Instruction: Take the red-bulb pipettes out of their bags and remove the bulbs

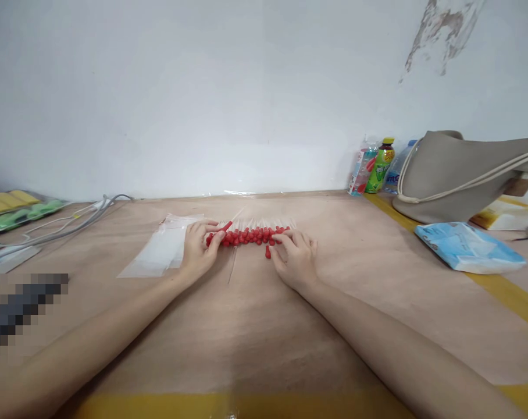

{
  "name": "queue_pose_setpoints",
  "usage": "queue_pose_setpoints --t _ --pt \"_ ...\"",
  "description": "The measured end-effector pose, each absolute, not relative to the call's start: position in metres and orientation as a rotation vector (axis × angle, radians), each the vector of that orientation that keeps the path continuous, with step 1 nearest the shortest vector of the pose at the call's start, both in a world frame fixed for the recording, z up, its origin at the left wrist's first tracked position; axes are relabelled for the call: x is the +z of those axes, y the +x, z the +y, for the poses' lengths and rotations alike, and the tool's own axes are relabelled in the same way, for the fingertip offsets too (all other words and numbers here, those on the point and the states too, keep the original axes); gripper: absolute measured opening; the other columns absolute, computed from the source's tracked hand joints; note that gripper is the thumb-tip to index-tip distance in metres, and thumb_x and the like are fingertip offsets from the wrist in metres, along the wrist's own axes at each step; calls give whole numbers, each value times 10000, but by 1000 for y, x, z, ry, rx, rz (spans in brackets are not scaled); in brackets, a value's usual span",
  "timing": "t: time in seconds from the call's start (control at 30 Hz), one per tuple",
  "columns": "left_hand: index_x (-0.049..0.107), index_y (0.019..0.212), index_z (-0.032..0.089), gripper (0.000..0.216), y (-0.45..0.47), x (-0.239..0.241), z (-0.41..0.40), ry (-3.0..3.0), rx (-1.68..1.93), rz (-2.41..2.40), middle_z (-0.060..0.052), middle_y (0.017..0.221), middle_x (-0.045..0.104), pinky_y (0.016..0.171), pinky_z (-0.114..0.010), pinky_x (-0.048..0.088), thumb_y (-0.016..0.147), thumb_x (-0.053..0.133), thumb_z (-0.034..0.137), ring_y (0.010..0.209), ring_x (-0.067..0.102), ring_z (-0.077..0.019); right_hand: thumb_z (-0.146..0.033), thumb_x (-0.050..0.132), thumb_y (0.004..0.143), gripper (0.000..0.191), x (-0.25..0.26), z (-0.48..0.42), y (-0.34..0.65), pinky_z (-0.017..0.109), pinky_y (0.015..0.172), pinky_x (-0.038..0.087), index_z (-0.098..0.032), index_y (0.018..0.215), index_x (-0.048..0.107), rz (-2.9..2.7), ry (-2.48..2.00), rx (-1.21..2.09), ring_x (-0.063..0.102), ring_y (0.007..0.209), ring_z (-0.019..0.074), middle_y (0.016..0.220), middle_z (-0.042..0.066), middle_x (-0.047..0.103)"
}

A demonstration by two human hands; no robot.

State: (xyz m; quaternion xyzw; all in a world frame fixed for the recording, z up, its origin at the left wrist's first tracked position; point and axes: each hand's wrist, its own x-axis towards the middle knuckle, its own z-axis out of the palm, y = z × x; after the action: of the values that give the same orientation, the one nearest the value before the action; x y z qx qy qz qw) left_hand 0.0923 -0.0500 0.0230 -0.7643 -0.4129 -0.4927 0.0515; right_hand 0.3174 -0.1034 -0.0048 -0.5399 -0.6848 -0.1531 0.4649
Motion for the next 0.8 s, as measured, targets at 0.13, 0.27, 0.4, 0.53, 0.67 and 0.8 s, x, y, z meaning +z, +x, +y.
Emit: queue_pose_setpoints --t 0.13,0.27,0.4,0.53,0.67,0.8 --pt "557 890 184 83 73 16 -74 -2730 -1475 -1000 -45 904 627 822 -333 451 843 499 220 899 573 -166 -432 550 775 475 3 -107 317 403 915 290 -208 1193 521 -1794 -1224 -557 486 1064 251 1195 113 541" --pt "564 886 181 74 70 9 -87 -2907 -1428 -922 -51 895 644 813 -328 465 836 517 209 883 596 -163 -441 507 818 444 5 -111 315 459 1038 174 -266 1225 490 -2132 -1039 -588 426 1181 239 1243 61 531" --pt "571 887 176 89 72 4 -87 -2990 -1446 -914 -63 919 648 802 -317 478 847 496 201 895 604 -164 -382 496 842 331 1 -109 312 501 1049 150 -264 1146 553 -2185 -942 -631 406 1204 233 1240 58 535" --pt "582 888 176 94 69 4 -86 -3005 -1387 -889 -66 929 652 822 -330 474 845 501 194 891 608 -165 -318 515 839 168 -1 -108 308 482 1031 190 -277 939 643 -2131 -917 -610 471 1124 213 1086 26 625" --pt "563 1043 182 216 72 10 -90 -2971 -1251 -810 -87 1061 621 908 -398 433 835 513 216 1022 552 -197 -258 509 839 147 0 -111 303 450 1011 204 -244 785 646 -2137 -913 -525 533 974 182 865 -1 668" --pt "515 1186 196 422 83 11 -93 -2807 -1031 -792 -104 1296 475 996 -482 336 792 583 329 1221 385 -265 -249 530 816 121 -1 -114 298 459 1001 190 -218 775 639 -2128 -867 -488 537 906 174 796 -3 658"
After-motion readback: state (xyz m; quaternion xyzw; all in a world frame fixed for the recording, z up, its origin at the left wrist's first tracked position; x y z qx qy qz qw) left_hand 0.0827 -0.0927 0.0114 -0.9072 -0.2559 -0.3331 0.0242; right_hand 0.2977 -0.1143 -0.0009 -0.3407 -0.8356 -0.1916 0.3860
